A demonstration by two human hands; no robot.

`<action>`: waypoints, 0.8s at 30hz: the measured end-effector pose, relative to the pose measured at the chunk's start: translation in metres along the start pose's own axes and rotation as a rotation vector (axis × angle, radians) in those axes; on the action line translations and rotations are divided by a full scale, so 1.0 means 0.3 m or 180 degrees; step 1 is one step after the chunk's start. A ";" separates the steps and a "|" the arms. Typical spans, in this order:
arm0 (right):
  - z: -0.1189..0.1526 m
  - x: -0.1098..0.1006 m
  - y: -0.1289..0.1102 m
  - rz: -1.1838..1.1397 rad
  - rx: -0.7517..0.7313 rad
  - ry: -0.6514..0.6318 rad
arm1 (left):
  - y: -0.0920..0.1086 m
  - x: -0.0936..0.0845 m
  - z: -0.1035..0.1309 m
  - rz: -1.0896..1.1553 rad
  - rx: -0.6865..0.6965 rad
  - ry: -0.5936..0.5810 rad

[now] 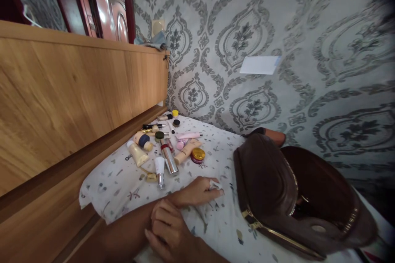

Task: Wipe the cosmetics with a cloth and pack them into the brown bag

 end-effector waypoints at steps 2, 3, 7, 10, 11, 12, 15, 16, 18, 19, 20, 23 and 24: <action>-0.001 -0.003 -0.003 0.0000 -0.0021 0.0034 | 0.002 -0.003 0.000 0.0024 0.0008 -0.0007; -0.005 -0.009 -0.008 -0.0009 -0.0037 0.0046 | 0.004 -0.005 0.000 0.0032 0.0022 -0.0008; -0.047 -0.058 -0.016 0.0192 0.0239 -0.0064 | 0.001 -0.005 -0.005 0.0053 0.0039 -0.0130; -0.086 -0.087 0.029 0.0721 0.0792 -0.0218 | -0.018 0.003 -0.016 0.0049 -0.0087 -0.0121; -0.094 -0.090 0.053 0.0868 0.0928 -0.0208 | -0.028 0.004 -0.020 0.0033 -0.0179 -0.0042; -0.099 -0.087 0.081 0.0967 0.1019 -0.0166 | -0.038 0.006 -0.025 0.0019 -0.0286 0.0029; -0.094 -0.053 0.170 0.0986 0.1094 -0.0013 | -0.059 0.016 -0.036 0.0056 -0.0491 0.0052; -0.089 -0.036 0.198 0.0939 0.1094 -0.0001 | -0.059 0.018 -0.039 0.0080 -0.0502 0.0032; -0.079 -0.007 0.247 0.0846 0.1141 -0.0056 | -0.056 0.018 -0.041 0.0097 -0.0549 0.0032; -0.075 0.004 0.267 0.0809 0.1194 -0.0136 | -0.054 0.017 -0.041 0.0088 -0.0596 0.0044; -0.073 0.010 0.284 0.0782 0.1251 -0.0228 | -0.052 0.016 -0.042 0.0069 -0.0654 0.0056; -0.079 0.000 0.309 0.0728 0.1402 -0.0414 | -0.054 0.015 -0.046 0.0168 -0.0739 0.0075; -0.083 -0.012 0.312 0.0679 0.1481 -0.0428 | -0.058 0.014 -0.048 0.0273 -0.0726 0.0139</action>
Point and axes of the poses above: each hand's wrist, its own z-axis away from the middle knuckle, its own x-axis out of the palm, y = z × x, the point moved 4 cm from there along -z, towards the middle knuckle, and after that the axes turned 8 degrees about -y, right-handed, at the moved point
